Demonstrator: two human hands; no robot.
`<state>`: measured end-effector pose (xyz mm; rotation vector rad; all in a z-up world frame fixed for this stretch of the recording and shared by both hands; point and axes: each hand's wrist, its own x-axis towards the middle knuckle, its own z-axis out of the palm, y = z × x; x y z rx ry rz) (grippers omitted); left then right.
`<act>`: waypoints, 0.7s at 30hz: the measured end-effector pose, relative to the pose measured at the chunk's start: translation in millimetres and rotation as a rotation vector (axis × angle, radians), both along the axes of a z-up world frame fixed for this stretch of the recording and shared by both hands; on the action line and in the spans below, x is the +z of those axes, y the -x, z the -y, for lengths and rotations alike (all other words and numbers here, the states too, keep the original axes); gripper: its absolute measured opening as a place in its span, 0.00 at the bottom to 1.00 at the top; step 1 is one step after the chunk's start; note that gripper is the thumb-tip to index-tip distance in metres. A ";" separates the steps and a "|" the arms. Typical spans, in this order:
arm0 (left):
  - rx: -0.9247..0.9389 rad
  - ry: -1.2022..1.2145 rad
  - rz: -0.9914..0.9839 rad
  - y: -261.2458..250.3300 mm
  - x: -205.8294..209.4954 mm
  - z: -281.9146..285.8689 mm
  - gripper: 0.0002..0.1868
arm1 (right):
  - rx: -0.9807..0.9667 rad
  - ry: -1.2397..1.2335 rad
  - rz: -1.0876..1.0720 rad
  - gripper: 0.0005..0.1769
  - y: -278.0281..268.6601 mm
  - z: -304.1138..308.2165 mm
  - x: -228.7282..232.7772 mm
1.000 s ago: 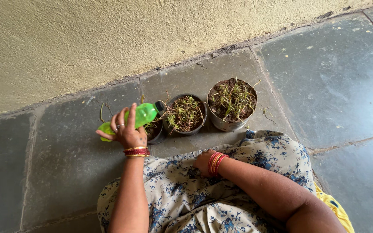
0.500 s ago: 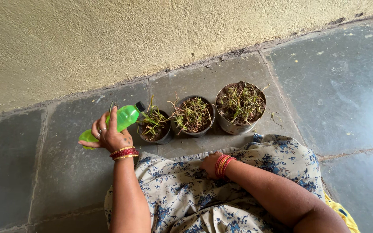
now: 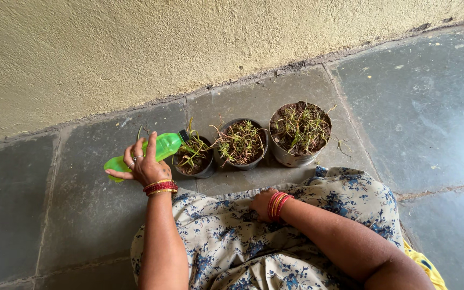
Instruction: The person sits on a tiled floor and waters three small potted plants using a green plastic bottle. They pour water into each pot sequentially, moving from one to the next and repeating the cycle.
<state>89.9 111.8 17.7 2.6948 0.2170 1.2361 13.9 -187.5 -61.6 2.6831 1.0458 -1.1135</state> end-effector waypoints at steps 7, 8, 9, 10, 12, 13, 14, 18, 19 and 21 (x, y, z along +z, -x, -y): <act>0.033 -0.018 -0.083 1.3 -1.1 1.4 0.39 | 0.029 0.017 0.014 0.31 0.7 0.1 0.8; 0.029 -0.014 -0.095 1.8 -1.2 1.1 0.40 | 0.029 0.024 0.009 0.31 0.6 -0.7 1.1; 0.033 -0.015 -0.095 1.3 -1.6 1.3 0.40 | 0.030 0.031 0.004 0.32 0.5 -1.3 1.7; 0.036 -0.016 -0.094 0.5 -2.2 1.6 0.40 | 0.026 0.028 0.004 0.32 0.6 -1.4 2.4; 0.037 -0.017 -0.087 0.1 -3.5 1.1 0.39 | 0.018 0.023 0.003 0.33 1.3 -1.1 3.5; 0.035 -0.016 -0.081 0.4 -4.3 0.7 0.38 | 0.020 0.020 0.005 0.33 1.6 -1.2 3.7; 0.033 -0.016 -0.074 0.4 -5.0 0.4 0.38 | 0.021 0.017 0.008 0.33 1.6 -1.1 3.8; 0.030 -0.013 -0.081 -1.1 -7.0 -2.1 0.37 | 0.031 0.001 0.026 0.32 1.4 0.6 2.0; 0.029 -0.023 -0.077 -1.3 -7.4 -2.9 0.37 | 0.032 0.002 0.027 0.32 1.3 0.5 1.1; 0.029 -0.035 -0.076 -0.7 -8.5 -3.7 0.38 | 0.035 0.003 0.029 0.31 1.1 0.2 -1.0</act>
